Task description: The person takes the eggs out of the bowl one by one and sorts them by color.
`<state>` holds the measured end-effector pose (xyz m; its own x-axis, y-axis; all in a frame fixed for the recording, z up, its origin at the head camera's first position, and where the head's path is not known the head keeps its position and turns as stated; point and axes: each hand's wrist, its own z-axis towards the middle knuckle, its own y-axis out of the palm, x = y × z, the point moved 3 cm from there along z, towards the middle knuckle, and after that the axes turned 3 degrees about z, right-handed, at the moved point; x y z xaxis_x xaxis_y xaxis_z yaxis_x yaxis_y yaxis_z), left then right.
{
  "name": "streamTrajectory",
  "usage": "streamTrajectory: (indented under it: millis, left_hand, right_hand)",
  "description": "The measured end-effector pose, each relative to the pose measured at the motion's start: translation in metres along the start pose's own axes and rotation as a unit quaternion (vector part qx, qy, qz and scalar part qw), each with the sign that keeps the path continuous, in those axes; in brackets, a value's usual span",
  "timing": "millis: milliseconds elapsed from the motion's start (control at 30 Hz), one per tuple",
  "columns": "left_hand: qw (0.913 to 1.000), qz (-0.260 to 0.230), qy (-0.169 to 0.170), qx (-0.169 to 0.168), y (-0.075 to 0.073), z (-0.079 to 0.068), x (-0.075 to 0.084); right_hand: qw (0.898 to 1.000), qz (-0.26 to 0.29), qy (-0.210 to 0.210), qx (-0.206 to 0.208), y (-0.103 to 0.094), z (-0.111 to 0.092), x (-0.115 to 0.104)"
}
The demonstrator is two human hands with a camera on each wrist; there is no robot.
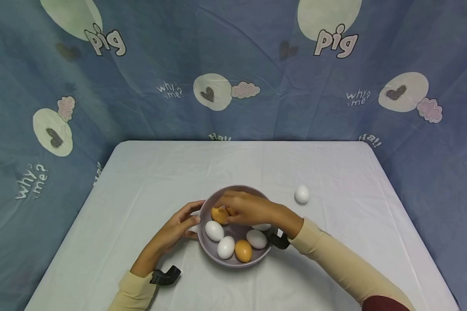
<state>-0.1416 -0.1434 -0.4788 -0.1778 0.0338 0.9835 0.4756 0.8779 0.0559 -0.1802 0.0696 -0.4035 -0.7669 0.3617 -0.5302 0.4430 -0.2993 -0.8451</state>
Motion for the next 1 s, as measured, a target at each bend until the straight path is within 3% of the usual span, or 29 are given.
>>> streamTrajectory:
  millis: [100,367,600,1000]
  left_hand:
    - [1.0000,-0.006,0.004,-0.001,-0.003,0.002,-0.007]
    - [1.0000,0.001,0.004,0.000,-0.005,0.003,-0.012]
    - [0.9999,0.002,0.010,-0.002,-0.005,0.003,-0.013]
    - [0.9999,0.009,0.005,0.000,-0.002,0.001,-0.007]
  right_hand:
    - [1.000,-0.003,-0.008,-0.022,0.006,0.009,-0.003]
    - [0.997,-0.004,0.020,-0.073,0.018,0.021,-0.008]
    - [0.993,0.033,-0.013,-0.111,0.028,0.027,-0.012]
    - [0.990,-0.025,-0.014,-0.139,0.037,0.030,-0.018]
